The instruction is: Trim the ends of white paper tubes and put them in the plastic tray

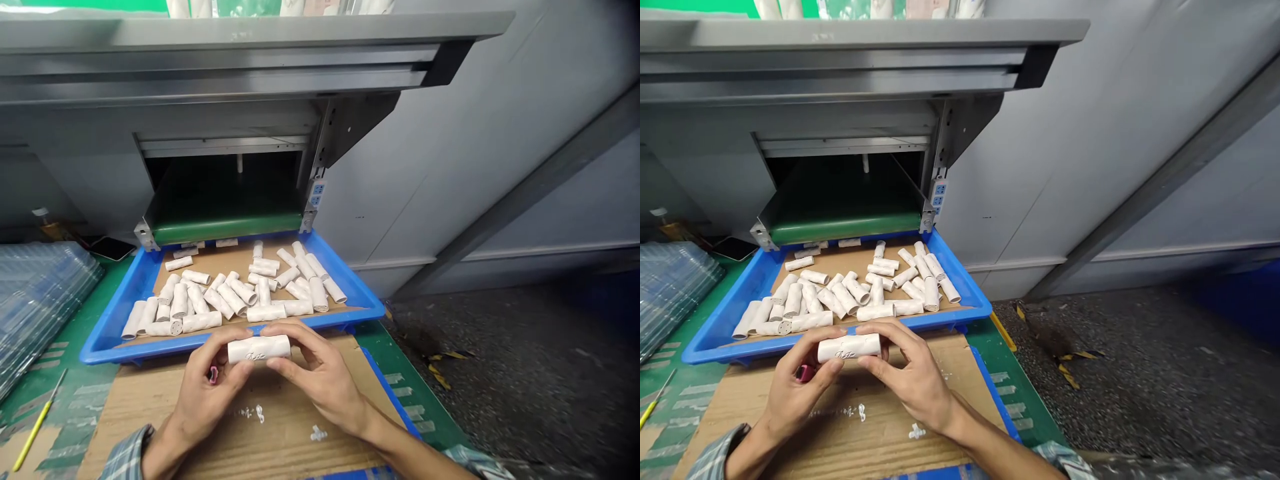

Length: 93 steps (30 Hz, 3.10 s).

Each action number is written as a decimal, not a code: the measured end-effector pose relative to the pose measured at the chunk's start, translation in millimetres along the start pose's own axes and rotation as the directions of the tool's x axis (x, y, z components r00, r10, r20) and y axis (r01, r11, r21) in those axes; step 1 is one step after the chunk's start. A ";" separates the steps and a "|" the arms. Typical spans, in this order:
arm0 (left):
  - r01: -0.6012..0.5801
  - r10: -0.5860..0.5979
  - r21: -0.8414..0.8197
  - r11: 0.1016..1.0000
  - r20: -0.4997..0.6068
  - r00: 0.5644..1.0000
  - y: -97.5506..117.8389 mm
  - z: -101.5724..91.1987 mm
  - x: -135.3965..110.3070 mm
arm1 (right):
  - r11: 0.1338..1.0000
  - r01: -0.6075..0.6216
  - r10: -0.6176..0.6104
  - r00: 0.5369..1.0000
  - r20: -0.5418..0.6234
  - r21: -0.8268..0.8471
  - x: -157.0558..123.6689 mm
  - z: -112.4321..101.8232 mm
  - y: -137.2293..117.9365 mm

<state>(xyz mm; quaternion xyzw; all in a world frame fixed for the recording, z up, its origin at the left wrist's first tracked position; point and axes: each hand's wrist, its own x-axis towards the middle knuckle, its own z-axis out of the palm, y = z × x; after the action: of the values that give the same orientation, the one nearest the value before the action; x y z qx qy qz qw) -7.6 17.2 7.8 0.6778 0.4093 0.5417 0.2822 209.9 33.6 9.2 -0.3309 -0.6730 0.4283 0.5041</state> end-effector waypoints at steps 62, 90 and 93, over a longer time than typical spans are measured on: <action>0.138 -0.131 -0.093 0.986 0.075 0.989 -8.9 6.2 -8.0 | 0.958 0.211 -0.202 0.977 0.065 -0.196 -3.1 3.0 5.5; -0.356 0.222 0.635 0.686 0.284 0.933 6.0 -6.0 -0.5 | 0.866 0.349 -0.274 0.930 0.244 -0.358 -0.8 2.3 2.6; -0.351 0.205 0.649 0.675 0.292 0.934 7.6 -5.6 0.2 | 0.856 0.352 -0.268 0.929 0.256 -0.379 -0.6 1.9 1.9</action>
<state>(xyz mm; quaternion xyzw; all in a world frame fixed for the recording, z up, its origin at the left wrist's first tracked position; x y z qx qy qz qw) -11.1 13.3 15.6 0.8376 0.4433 0.3170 -0.0387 208.4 33.4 7.0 -0.2746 -0.8394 0.2167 0.4159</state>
